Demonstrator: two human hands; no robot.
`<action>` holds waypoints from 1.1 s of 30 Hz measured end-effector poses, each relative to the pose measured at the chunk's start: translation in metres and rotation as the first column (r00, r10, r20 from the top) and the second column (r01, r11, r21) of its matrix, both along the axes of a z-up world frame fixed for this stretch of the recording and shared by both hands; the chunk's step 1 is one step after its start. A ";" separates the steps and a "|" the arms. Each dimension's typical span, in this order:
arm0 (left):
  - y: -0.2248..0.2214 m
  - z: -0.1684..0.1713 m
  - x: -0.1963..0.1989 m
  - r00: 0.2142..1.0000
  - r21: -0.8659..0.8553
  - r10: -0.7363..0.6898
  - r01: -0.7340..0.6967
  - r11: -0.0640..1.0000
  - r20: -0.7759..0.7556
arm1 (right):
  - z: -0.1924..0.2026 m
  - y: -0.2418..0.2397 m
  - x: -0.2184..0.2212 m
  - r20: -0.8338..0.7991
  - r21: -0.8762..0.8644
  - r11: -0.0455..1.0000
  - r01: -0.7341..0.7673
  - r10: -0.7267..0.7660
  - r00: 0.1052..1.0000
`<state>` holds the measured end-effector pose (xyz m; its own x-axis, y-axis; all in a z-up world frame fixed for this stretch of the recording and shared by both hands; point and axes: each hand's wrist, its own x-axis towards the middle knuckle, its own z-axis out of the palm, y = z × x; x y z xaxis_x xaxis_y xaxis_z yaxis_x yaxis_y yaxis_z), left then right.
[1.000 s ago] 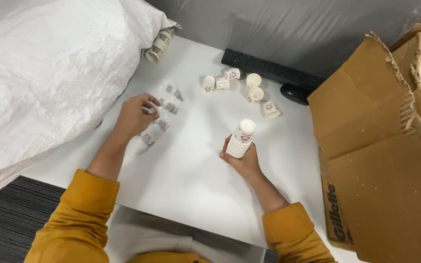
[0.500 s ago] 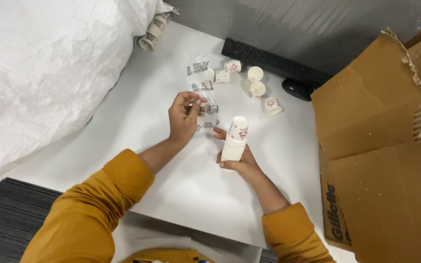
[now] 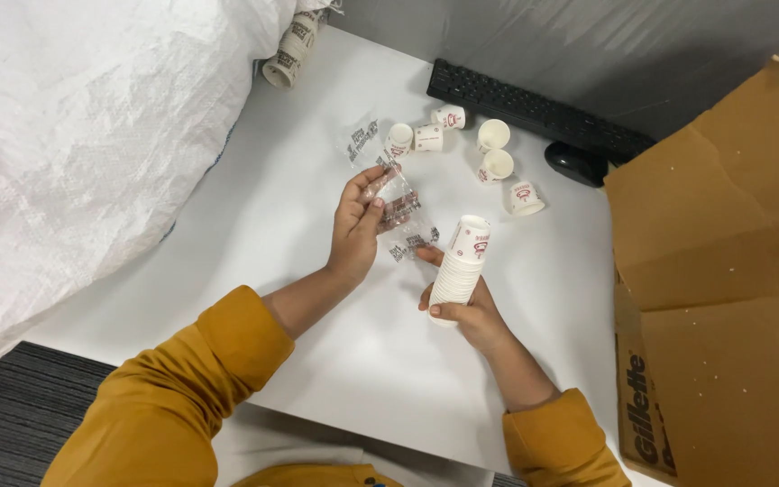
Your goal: Sorting, stacking, and packaging paper cups from a large box into plastic sleeves and bags.
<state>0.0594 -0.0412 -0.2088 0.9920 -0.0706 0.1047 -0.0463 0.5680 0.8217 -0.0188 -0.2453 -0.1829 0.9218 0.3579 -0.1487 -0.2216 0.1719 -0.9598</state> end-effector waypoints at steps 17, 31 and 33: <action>0.000 -0.017 0.011 0.982 0.153 0.115 -0.138 0.979 0.148 | -0.021 -0.008 0.002 0.119 0.008 0.985 0.175 -0.175 0.977; 0.009 0.003 0.006 0.936 0.305 0.139 -0.243 0.921 0.324 | -0.013 -0.005 -0.002 0.158 -0.267 0.951 0.157 -0.117 0.980; 0.015 0.000 0.016 0.929 0.263 0.254 -0.324 0.909 0.269 | 0.002 0.008 -0.004 0.230 -0.247 0.964 0.102 -0.044 0.972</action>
